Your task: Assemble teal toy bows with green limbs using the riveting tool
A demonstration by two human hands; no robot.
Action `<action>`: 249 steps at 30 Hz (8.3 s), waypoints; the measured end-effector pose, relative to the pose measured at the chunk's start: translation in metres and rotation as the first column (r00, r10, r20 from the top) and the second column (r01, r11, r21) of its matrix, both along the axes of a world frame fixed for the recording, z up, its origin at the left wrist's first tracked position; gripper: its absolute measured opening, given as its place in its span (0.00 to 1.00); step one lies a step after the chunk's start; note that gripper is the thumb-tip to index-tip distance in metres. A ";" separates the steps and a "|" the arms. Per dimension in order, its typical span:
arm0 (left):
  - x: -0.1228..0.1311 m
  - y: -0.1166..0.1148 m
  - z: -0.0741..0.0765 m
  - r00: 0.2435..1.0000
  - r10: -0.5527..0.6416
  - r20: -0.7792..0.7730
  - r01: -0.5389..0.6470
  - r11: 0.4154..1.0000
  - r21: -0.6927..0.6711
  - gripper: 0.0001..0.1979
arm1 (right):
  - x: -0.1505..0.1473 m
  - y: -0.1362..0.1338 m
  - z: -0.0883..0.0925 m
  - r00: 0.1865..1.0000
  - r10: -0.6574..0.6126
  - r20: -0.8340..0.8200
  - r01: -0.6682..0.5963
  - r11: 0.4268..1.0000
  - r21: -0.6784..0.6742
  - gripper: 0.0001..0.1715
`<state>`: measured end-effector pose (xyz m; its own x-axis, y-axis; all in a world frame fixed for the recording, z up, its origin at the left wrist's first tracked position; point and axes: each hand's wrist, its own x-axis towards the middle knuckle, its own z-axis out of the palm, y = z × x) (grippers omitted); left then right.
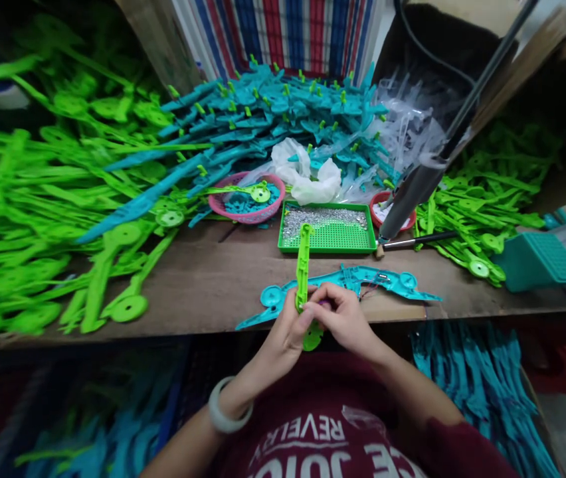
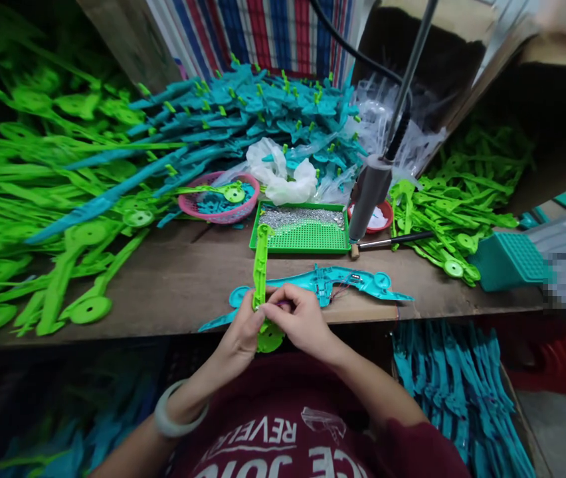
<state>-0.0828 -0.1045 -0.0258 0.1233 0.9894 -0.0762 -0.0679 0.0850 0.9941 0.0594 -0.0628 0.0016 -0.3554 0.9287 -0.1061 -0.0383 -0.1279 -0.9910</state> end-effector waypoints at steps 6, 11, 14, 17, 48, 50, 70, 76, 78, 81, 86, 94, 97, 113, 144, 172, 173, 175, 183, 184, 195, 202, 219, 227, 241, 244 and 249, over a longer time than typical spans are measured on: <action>0.009 -0.003 -0.003 0.971 0.144 0.189 -0.110 0.977 -0.183 0.33 | -0.001 0.000 -0.006 0.995 0.035 -0.090 -0.042 0.996 -0.083 0.21; 0.015 -0.002 -0.001 0.918 0.255 0.303 -0.182 0.951 -0.250 0.34 | -0.002 0.001 -0.006 0.990 0.047 -0.130 -0.059 0.994 -0.091 0.24; 0.016 -0.001 -0.001 0.907 0.270 0.323 -0.184 0.945 -0.271 0.33 | -0.004 0.001 -0.005 0.993 0.031 -0.112 -0.037 0.998 -0.045 0.24; 0.014 -0.003 -0.004 0.920 0.266 0.288 -0.195 0.948 -0.253 0.30 | -0.005 -0.002 -0.005 0.999 -0.025 -0.041 0.027 0.998 0.048 0.21; -0.024 0.031 0.033 0.555 0.716 -0.423 -0.144 0.584 0.799 0.15 | 0.031 0.061 0.016 0.861 0.484 -0.155 -0.490 0.872 0.003 0.31; -0.020 0.031 0.036 0.569 0.699 -0.433 -0.107 0.585 0.804 0.14 | 0.029 0.065 0.019 0.788 0.557 -0.261 -0.586 0.810 -0.039 0.29; -0.017 0.022 0.083 0.942 0.288 -0.174 -0.225 0.924 0.309 0.19 | 0.038 0.071 0.092 0.780 -0.241 0.578 -0.552 0.171 0.816 0.13; -0.014 0.027 0.090 0.932 0.318 -0.176 -0.221 0.879 0.423 0.17 | 0.034 0.077 0.082 0.875 -0.107 0.473 -0.383 0.445 0.810 0.09; -0.018 0.029 0.091 0.906 0.341 -0.251 -0.179 0.846 0.503 0.16 | 0.028 0.076 0.065 0.910 0.049 0.411 -0.357 0.596 0.719 0.06; -0.028 0.031 0.093 0.845 0.391 -0.366 -0.131 0.813 0.567 0.15 | 0.014 0.074 0.037 0.930 0.310 0.199 -0.367 0.825 0.430 0.03; -0.045 0.032 0.097 0.802 0.391 -0.452 -0.152 0.865 0.479 0.19 | -0.007 0.072 0.015 0.884 0.458 -0.090 -0.459 0.888 0.008 0.14; -0.047 0.034 0.091 0.954 0.293 -0.068 -0.289 0.955 0.068 0.32 | 0.003 0.062 0.023 0.970 0.210 -0.118 -0.184 0.962 0.204 0.15; -0.042 0.036 0.089 0.951 0.306 0.045 -0.306 0.952 -0.012 0.34 | 0.007 0.057 0.022 0.976 0.217 -0.028 -0.189 0.900 0.393 0.09; -0.031 0.034 0.078 0.910 0.408 -0.066 -0.389 0.900 0.196 0.29 | 0.001 0.022 0.029 0.961 -0.197 0.193 -0.041 0.592 0.805 0.08; -0.022 0.041 0.080 0.861 0.436 -0.261 -0.271 0.829 0.489 0.18 | 0.024 0.066 0.055 0.885 0.446 -0.133 -0.439 0.895 0.076 0.13; -0.020 0.045 0.105 0.931 0.005 -0.364 0.091 0.964 0.248 0.14 | 0.013 0.072 0.098 0.856 -0.262 0.446 -0.336 0.375 0.864 0.09; -0.019 0.045 0.104 0.927 0.020 -0.374 0.084 0.962 0.261 0.14 | 0.011 0.069 0.094 0.845 -0.304 0.441 -0.327 0.360 0.874 0.10; -0.016 0.044 0.101 0.923 0.065 -0.379 0.051 0.956 0.289 0.16 | 0.007 0.063 0.086 0.836 -0.360 0.414 -0.287 0.355 0.890 0.11; -0.005 0.037 0.070 0.710 0.521 -0.474 -0.130 0.759 0.638 0.15 | -0.011 0.040 0.063 0.976 -0.202 0.081 0.117 0.801 0.587 0.08; -0.004 0.036 0.064 0.692 0.550 -0.468 -0.125 0.730 0.672 0.16 | -0.013 0.039 0.060 0.981 -0.192 0.037 0.147 0.848 0.509 0.08; -0.003 0.029 0.027 0.673 0.564 -0.478 -0.128 0.725 0.676 0.16 | -0.009 0.032 0.033 0.979 -0.191 0.067 0.124 0.826 0.550 0.04; 0.000 0.022 0.021 0.661 0.572 -0.486 -0.143 0.732 0.666 0.16 | -0.004 0.029 0.021 0.981 -0.184 0.056 0.118 0.806 0.580 0.06; 0.009 0.010 0.024 0.668 0.598 -0.442 -0.135 0.682 0.719 0.15 | 0.002 0.029 0.003 0.982 -0.189 -0.015 0.128 0.603 0.787 0.08; 0.016 0.005 0.028 0.745 0.515 -0.424 -0.147 0.746 0.649 0.14 | 0.006 0.033 -0.004 0.979 -0.172 -0.112 0.195 0.607 0.770 0.07; 0.010 0.003 0.029 0.810 0.425 -0.405 -0.118 0.794 0.597 0.14 | 0.002 0.040 -0.021 0.955 -0.054 -0.290 0.152 0.933 0.326 0.27; 0.005 0.005 0.034 0.834 0.378 -0.401 -0.079 0.802 0.592 0.14 | 0.004 0.042 -0.021 0.961 0.056 -0.271 0.019 0.963 0.267 0.28; -0.002 0.006 0.035 0.851 0.328 -0.409 -0.027 0.807 0.591 0.14 | 0.008 0.043 -0.015 0.971 0.105 -0.216 -0.031 0.947 0.321 0.15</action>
<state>-0.0849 -0.0981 0.0090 0.0382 0.8760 0.4808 0.4608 -0.4424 0.7694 0.0676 -0.0196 -0.0131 -0.3992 0.8741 0.2768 -0.2689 0.1770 -0.9468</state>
